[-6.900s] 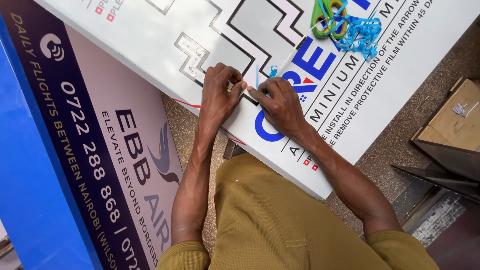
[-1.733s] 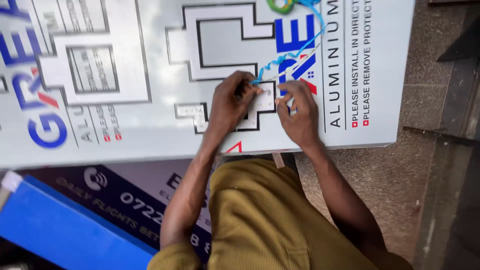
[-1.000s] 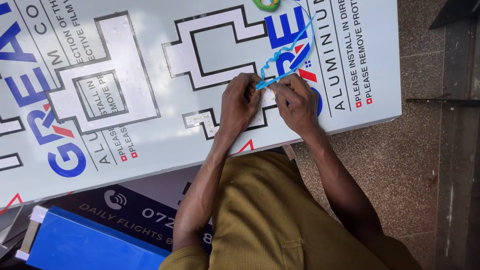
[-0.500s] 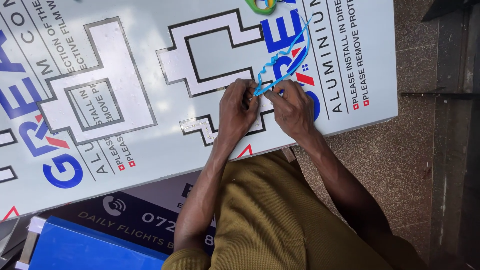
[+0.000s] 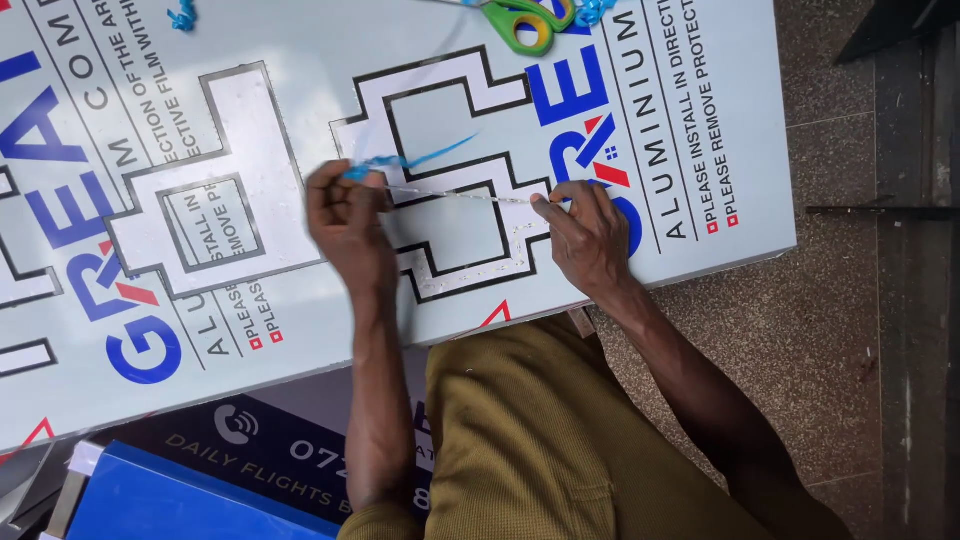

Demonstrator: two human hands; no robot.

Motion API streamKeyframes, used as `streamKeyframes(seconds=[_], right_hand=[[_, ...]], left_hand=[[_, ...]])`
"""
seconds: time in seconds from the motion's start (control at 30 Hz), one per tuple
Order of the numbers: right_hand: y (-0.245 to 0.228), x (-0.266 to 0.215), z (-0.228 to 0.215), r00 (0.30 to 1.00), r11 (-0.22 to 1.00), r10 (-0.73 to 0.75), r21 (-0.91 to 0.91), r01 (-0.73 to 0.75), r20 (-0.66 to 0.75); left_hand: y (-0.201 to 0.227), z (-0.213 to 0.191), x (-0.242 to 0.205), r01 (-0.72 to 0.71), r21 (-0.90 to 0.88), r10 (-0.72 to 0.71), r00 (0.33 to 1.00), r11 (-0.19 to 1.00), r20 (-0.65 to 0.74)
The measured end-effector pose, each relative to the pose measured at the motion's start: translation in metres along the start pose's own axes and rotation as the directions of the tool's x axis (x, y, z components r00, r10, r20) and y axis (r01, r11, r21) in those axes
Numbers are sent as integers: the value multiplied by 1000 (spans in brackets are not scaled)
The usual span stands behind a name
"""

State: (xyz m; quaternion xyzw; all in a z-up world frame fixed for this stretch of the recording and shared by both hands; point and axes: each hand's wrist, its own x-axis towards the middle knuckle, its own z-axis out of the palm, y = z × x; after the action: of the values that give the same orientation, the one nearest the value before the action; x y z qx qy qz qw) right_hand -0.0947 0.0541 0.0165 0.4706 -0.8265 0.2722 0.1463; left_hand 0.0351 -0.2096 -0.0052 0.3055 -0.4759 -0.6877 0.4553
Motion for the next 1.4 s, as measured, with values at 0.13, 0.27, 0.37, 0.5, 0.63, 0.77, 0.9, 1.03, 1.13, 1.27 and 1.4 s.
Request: streamKeyframes(seconds=[0.13, 0.27, 0.37, 0.5, 0.63, 0.77, 0.9, 1.03, 1.13, 1.27, 1.4], right_hand=[[1, 2, 1, 1000, 998, 11, 61, -10, -12], [1, 1, -2, 998, 990, 67, 119, -69, 20], [3, -1, 0, 998, 990, 55, 125, -58, 31], [5, -2, -2, 998, 991, 30, 125, -36, 49], [5, -6, 2, 996, 994, 56, 93, -63, 75], [3, -6, -1, 996, 995, 45, 83, -51, 74], [3, -3, -1, 996, 994, 45, 97, -52, 74], [2, -3, 0, 999, 996, 36, 86, -39, 38], [1, -3, -1, 998, 992, 60, 112, -61, 15], [2, -2, -1, 999, 997, 24, 76, -27, 48], [2, -4, -1, 998, 997, 27, 77, -32, 65]], left_hand=[[38, -78, 50, -177, 105, 186, 979, 979, -83], [81, -74, 28, -344, 847, 323, 921, 404, 220], [73, -25, -5, -529, 732, 358, 844, 429, 400], [31, 27, -47, -698, 589, 31, 654, 407, 755], [9, 32, -58, -672, 627, -39, 669, 393, 742], [-17, 32, -54, -782, 583, 27, 602, 220, 798], [-12, 28, -44, -773, 561, -23, 582, 295, 813], [50, 22, -28, -680, 609, -129, 617, 408, 776], [41, 2, -23, -658, 658, -161, 652, 367, 741], [7, -9, -26, -734, 626, -5, 647, 263, 762], [0, -5, -28, -766, 596, 119, 633, 241, 765]])
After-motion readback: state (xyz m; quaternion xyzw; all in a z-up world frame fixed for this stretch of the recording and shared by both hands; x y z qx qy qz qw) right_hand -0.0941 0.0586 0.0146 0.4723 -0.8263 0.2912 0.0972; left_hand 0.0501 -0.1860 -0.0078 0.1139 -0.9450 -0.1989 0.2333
